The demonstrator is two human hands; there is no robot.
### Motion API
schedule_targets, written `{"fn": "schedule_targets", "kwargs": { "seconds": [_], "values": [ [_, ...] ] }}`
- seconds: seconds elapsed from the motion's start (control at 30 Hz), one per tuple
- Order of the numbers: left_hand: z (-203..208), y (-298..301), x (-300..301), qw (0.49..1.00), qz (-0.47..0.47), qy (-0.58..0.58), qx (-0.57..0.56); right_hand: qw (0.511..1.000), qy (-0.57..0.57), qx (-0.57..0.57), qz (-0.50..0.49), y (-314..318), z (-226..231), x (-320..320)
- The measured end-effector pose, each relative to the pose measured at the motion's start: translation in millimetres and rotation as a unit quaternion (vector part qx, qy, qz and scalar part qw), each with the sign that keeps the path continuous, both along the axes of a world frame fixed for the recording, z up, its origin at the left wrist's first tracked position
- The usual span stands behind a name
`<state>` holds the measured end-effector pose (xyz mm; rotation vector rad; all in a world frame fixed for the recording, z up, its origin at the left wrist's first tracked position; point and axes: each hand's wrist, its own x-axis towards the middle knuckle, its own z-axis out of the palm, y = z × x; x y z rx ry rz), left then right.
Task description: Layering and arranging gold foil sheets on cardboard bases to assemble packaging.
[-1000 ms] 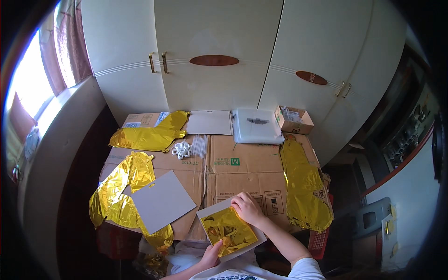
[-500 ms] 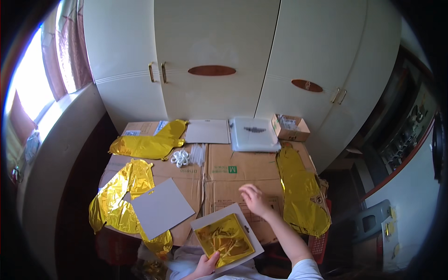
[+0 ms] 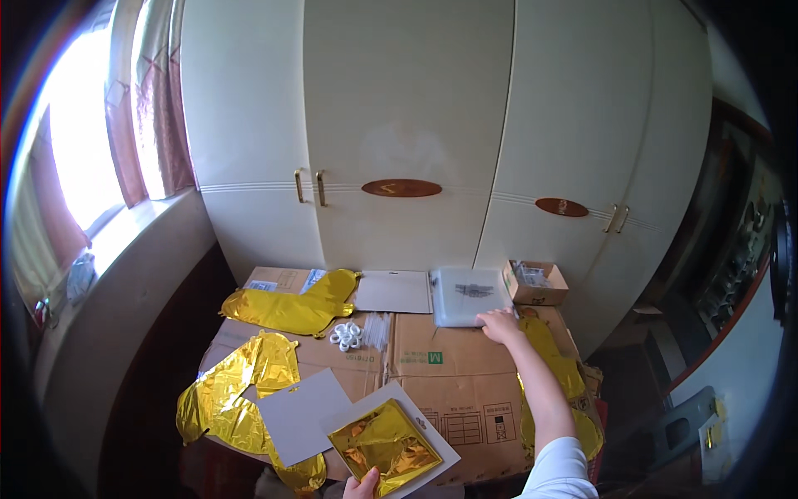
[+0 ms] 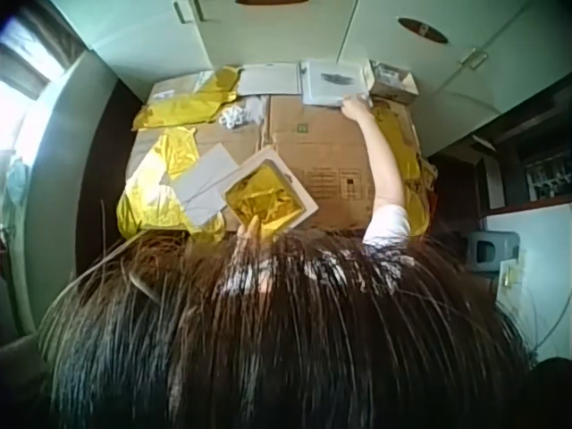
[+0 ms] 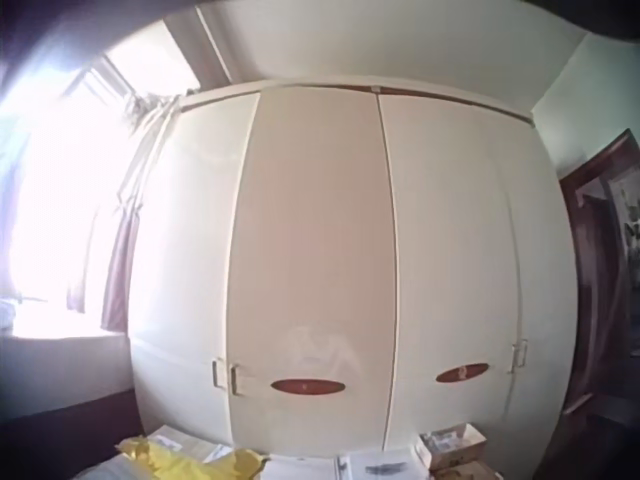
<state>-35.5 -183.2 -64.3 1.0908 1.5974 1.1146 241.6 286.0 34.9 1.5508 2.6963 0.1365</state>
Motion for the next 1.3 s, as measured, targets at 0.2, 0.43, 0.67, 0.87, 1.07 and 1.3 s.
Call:
{"fn": "schedule_targets", "kwargs": {
  "seconds": [0.2, 0.43, 0.67, 0.87, 1.07, 1.3],
  "values": [
    [49.0, 21.6, 15.5, 0.923, 0.191, -0.311, -0.121, 0.985, 0.124, 0.116, 0.018, -0.7, -2.5, 10.0],
    [38.3, 21.4, 11.9, 0.925, 0.170, -0.320, -0.116, 0.949, 0.302, 0.072, -0.063, 0.0, -1.4, -6.3],
    [20.4, 16.1, 7.4, 0.901, 0.197, -0.372, -0.100, 0.910, 0.381, 0.165, 0.002, -13.0, 6.7, -15.9],
    [23.1, 10.6, -5.8, 0.909, 0.125, -0.398, 0.000, 0.943, 0.108, 0.231, 0.215, -174.4, -11.2, -43.9],
    [31.2, -1.1, -0.1, 0.898, 0.107, -0.421, -0.067, 0.974, 0.172, 0.049, 0.137, -241.1, -30.1, -51.9],
    [-4.7, -11.8, 7.8, 0.898, 0.052, -0.421, -0.121, 0.959, 0.175, 0.168, 0.149, -247.1, -39.9, -55.5]
  ]
}}
